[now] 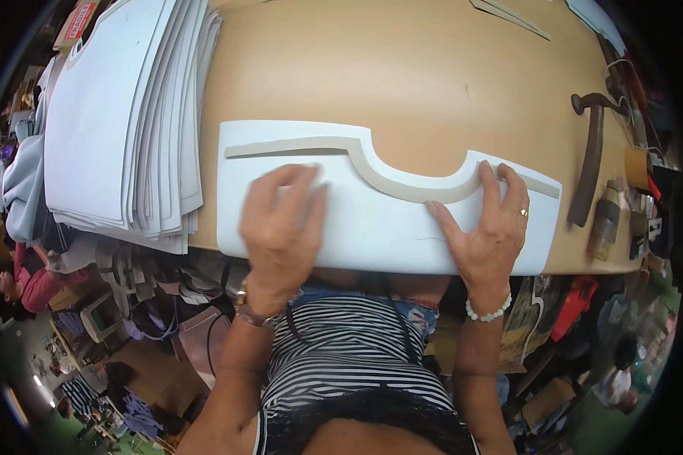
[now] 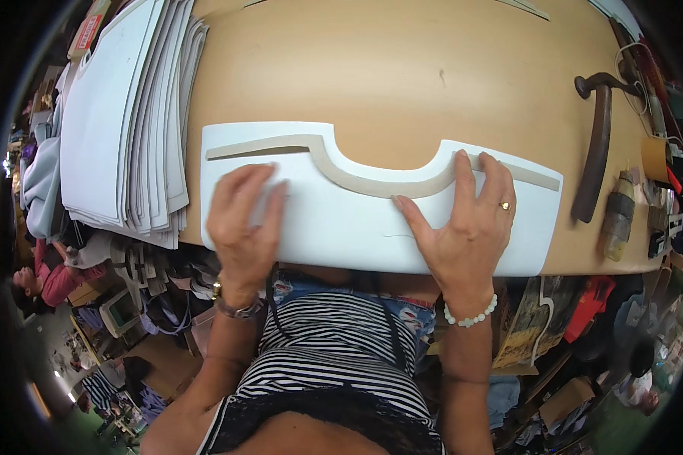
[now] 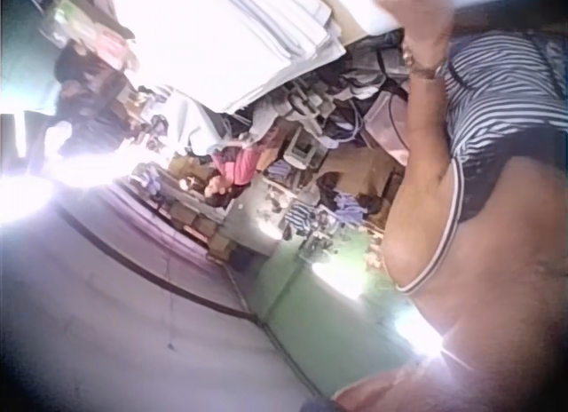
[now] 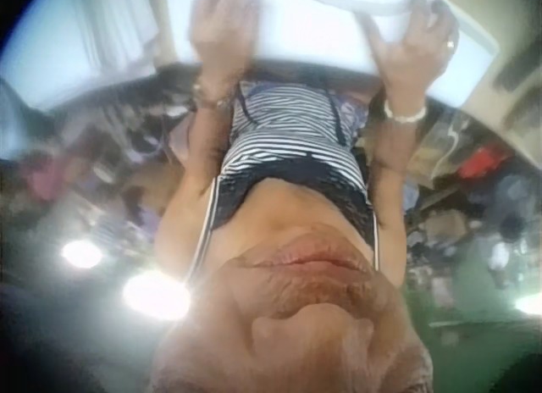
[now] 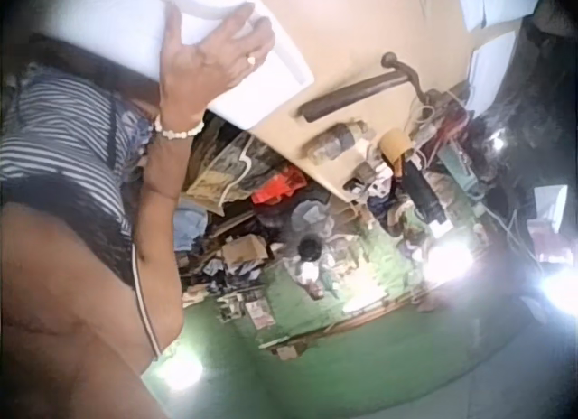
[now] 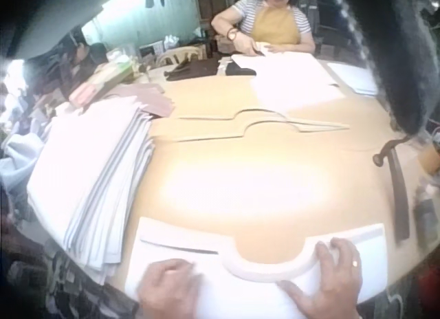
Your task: The person applies adhesive to curved leather reinforcement strips, positions them onto large white leather panels, and uses a hammer to secure the bond. They process several panels from a stack at the workstation.
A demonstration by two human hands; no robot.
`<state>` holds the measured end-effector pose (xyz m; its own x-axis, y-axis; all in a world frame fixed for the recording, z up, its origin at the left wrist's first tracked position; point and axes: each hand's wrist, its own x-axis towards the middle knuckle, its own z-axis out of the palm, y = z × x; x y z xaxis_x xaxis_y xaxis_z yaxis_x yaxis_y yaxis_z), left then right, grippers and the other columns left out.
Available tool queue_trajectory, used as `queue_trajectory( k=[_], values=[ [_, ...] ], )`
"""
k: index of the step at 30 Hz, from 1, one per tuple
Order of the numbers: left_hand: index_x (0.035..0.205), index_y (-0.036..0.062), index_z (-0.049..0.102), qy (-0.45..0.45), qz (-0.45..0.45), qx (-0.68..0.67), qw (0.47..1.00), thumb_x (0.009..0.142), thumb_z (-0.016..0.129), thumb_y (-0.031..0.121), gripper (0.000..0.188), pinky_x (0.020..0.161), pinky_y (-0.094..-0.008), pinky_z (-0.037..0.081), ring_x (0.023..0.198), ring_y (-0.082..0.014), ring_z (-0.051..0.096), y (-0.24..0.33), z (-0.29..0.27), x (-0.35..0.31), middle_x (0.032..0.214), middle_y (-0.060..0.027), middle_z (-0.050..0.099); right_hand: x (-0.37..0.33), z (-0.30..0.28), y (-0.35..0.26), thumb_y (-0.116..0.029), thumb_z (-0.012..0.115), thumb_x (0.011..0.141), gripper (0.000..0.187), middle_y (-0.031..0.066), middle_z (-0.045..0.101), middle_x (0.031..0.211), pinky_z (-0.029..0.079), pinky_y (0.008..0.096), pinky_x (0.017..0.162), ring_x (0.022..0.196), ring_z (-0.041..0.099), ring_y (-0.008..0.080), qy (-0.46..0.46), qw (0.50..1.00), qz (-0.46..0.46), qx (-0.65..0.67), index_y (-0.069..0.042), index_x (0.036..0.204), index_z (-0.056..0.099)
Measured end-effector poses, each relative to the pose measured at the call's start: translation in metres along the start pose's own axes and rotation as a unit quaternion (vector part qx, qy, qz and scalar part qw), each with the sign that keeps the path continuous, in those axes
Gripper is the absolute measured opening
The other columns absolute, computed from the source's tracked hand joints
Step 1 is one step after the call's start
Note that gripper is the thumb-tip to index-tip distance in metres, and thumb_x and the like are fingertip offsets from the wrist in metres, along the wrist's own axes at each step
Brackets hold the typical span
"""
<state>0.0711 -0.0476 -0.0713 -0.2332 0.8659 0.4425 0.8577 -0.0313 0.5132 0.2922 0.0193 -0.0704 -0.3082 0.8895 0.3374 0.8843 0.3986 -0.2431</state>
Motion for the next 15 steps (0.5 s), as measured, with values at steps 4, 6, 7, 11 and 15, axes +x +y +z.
queue_trajectory(
  k=[4, 6, 7, 11, 15],
  values=[
    [0.107, -0.002, 0.062, 0.01, -0.161, 0.019, 0.987, 0.078, 0.067, 0.004, 0.03, 0.069, -0.0359, 0.048, 0.079, -0.0276, 0.06, -0.019, -0.024, 0.0, 0.087, -0.0163, 0.062, 0.001, 0.004, -0.009, -0.011, 0.072, 0.074, 0.036, 0.0151, 0.055, 0.102, 0.047, 0.0404, 0.079, 0.092, 0.055, 0.0319, -0.061, 0.981, -0.062, 0.172, -0.002, 0.107, 0.061],
    [0.115, -0.0012, 0.059, 0.015, -0.19, 0.032, 0.981, 0.082, 0.066, 0.011, 0.036, 0.069, -0.0313, 0.047, 0.079, -0.0208, 0.058, -0.03, -0.029, 0.0, 0.091, -0.0135, 0.063, 0.009, 0.006, -0.008, 0.002, 0.062, 0.072, 0.033, 0.0106, 0.056, 0.097, 0.048, 0.0373, 0.075, 0.085, 0.056, 0.0278, -0.107, 0.961, -0.15, 0.204, -0.003, 0.104, 0.064],
    [0.119, -0.0008, 0.058, 0.017, -0.203, 0.039, 0.978, 0.084, 0.066, 0.014, 0.039, 0.069, -0.0291, 0.046, 0.08, -0.0175, 0.057, -0.035, -0.029, 0.0, 0.094, -0.0121, 0.064, 0.011, 0.005, -0.008, 0.003, 0.061, 0.071, 0.034, 0.0096, 0.056, 0.097, 0.048, 0.0373, 0.075, 0.086, 0.056, 0.0271, -0.115, 0.96, -0.178, 0.185, -0.004, 0.104, 0.064],
    [0.124, -0.0002, 0.055, 0.042, -0.239, 0.073, 0.967, 0.082, 0.067, 0.015, 0.046, 0.069, -0.0312, 0.047, 0.081, -0.0213, 0.059, -0.047, -0.026, 0.005, 0.096, -0.0148, 0.065, 0.016, 0.002, -0.01, 0.002, 0.056, 0.069, 0.043, 0.0067, 0.055, 0.095, 0.047, 0.0357, 0.072, 0.086, 0.056, 0.0239, -0.127, 0.951, -0.265, 0.098, -0.007, 0.11, 0.064],
    [0.121, -0.0026, 0.054, 0.046, -0.265, 0.063, 0.961, 0.081, 0.066, 0.013, 0.045, 0.073, -0.0368, 0.05, 0.084, -0.0302, 0.063, -0.041, -0.024, 0.014, 0.099, -0.0209, 0.064, 0.029, 0.001, -0.013, -0.003, 0.055, 0.072, 0.045, 0.0051, 0.051, 0.086, 0.044, 0.0333, 0.066, 0.079, 0.053, 0.0216, -0.156, 0.934, -0.31, 0.082, -0.01, 0.116, 0.061]
  ],
)
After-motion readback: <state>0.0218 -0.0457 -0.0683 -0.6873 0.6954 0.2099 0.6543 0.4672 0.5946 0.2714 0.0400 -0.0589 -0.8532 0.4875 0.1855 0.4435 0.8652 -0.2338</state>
